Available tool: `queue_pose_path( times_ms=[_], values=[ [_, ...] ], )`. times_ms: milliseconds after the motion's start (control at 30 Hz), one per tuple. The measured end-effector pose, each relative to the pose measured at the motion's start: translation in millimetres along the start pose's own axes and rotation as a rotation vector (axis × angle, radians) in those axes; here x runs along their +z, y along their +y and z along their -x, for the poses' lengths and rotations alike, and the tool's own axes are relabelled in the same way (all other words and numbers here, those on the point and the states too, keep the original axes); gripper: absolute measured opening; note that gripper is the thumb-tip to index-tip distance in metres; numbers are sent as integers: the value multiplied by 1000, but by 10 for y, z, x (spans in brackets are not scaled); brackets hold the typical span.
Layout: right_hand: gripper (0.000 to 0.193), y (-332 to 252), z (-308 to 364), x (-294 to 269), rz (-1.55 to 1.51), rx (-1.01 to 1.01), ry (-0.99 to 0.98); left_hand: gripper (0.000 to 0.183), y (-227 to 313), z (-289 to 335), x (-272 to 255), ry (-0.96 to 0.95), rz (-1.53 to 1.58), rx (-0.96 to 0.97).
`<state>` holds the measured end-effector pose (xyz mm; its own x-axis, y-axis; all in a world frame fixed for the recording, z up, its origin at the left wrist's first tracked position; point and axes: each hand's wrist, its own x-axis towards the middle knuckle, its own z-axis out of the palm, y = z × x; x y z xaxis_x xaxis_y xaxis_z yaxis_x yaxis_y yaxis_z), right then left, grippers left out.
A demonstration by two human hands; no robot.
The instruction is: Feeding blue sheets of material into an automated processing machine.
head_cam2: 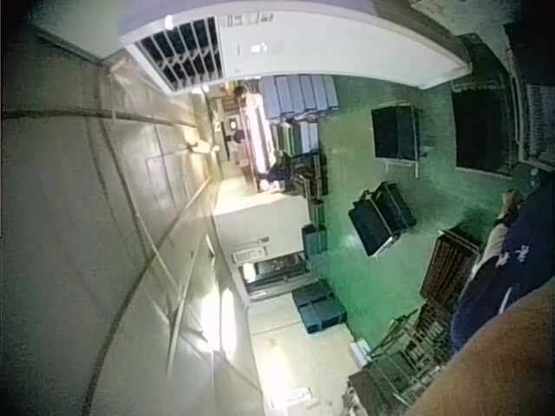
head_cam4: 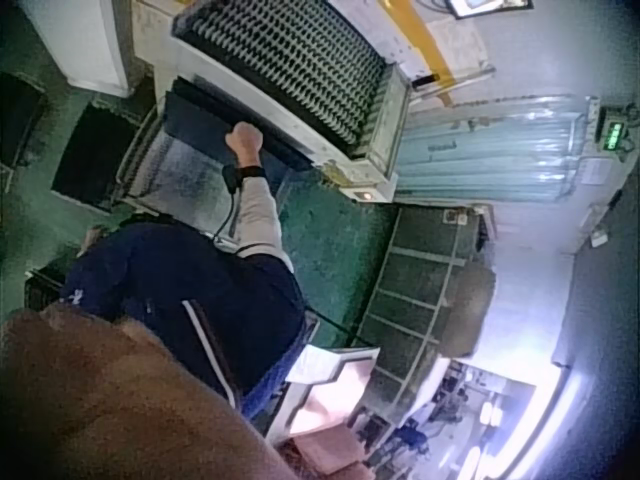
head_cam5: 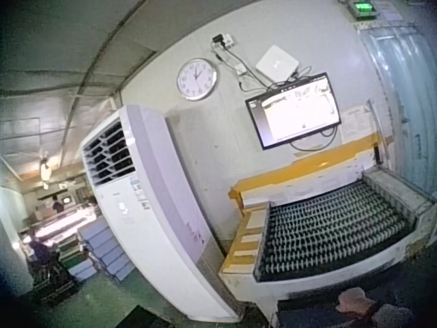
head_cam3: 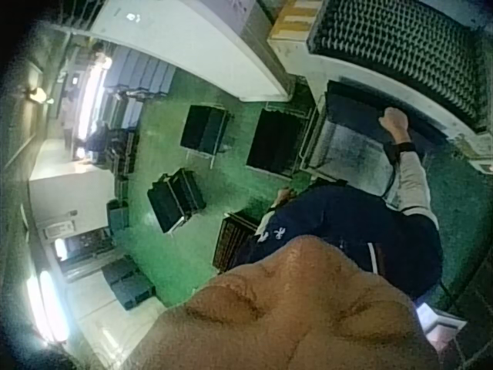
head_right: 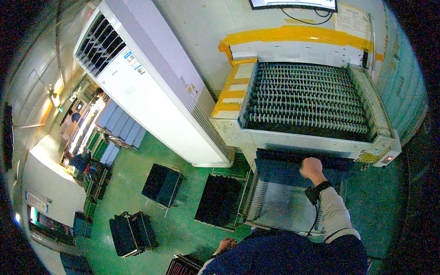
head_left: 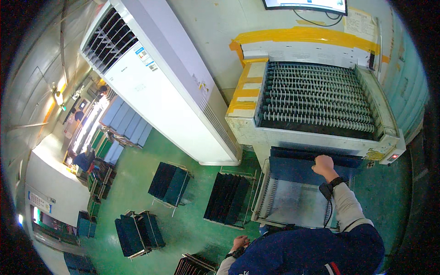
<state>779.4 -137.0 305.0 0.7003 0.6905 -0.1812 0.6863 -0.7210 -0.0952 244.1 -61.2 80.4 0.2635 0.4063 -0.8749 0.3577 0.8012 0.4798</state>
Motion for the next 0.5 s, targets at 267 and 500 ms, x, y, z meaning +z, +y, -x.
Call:
queue_pose_path(
  times_ms=[267, 500],
  values=[
    [27, -43, 9, -14, 1, -2, -3, 25, -167, -90, -55, 22, 134, 6],
    [28, -80, 45, -29, -4, -14, 10, 27, -305, -200, -167, -4, 135, 2]
  ],
)
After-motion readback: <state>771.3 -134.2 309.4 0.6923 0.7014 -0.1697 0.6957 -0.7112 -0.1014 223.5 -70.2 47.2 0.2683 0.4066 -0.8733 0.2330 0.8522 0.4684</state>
